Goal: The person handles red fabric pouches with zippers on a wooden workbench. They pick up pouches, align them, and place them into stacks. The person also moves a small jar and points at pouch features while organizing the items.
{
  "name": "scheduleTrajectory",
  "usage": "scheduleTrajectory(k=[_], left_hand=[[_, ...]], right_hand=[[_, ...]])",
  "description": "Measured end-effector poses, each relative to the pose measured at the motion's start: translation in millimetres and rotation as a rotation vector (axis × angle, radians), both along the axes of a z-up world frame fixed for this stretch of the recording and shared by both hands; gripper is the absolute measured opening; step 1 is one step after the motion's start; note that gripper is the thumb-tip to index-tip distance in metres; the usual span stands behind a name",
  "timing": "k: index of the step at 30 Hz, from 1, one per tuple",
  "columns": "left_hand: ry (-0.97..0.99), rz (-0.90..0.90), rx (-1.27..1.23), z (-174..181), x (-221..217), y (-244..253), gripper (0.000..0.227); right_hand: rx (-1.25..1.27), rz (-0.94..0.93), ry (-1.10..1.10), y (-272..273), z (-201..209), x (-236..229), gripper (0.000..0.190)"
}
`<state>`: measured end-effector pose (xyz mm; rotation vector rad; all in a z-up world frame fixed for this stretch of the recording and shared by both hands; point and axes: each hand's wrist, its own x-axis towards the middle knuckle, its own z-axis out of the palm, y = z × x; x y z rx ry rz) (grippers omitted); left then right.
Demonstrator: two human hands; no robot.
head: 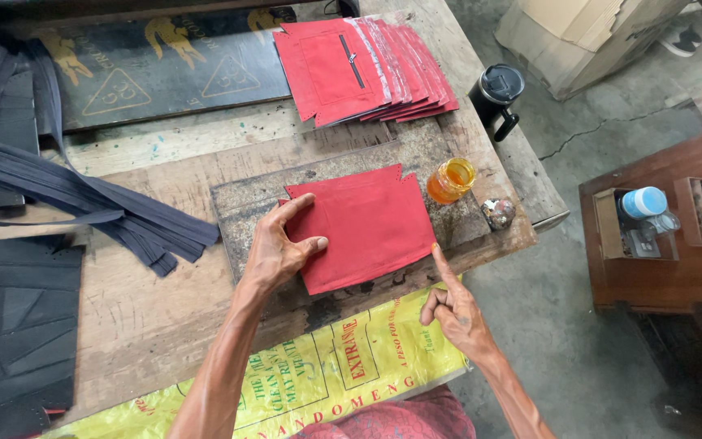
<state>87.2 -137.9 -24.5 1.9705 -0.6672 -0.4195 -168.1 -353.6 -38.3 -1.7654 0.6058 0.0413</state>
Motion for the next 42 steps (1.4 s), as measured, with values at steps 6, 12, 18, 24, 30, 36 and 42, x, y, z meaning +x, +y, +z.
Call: scheduleTrajectory(k=[6,12,18,24,30,36,42], left_hand=[[0.056,0.011,-0.006,2,-1,0,0.079],[0.028,0.009,0.015,1,-1,0,0.078],[0.031,0.006,0.01,1,0,0,0.078],[0.032,0.005,-0.006,0,0,-1,0.078],[-0.001,-0.007,-0.009,-1,0,1,0.078],[-0.021,-0.019,-0.029,0,-1,2,0.077],[0.013,-0.005,-0.023,2,0,1,0.078]], right_hand=[[-0.044,-0.015,0.01,11,3,-1,0.103],[-0.436,0.136,-0.04,36,3,-1,0.096],[-0.779,0.273,-0.083,51,4,2,0.092],[-0.852,0.334,-0.11,46,9,2,0.095],[-0.85,0.214,0.007,49,13,5,0.092],[-1.001,0.377,-0.072,73,9,11,0.099],[-0.947,0.354,-0.144,60,14,11,0.093]])
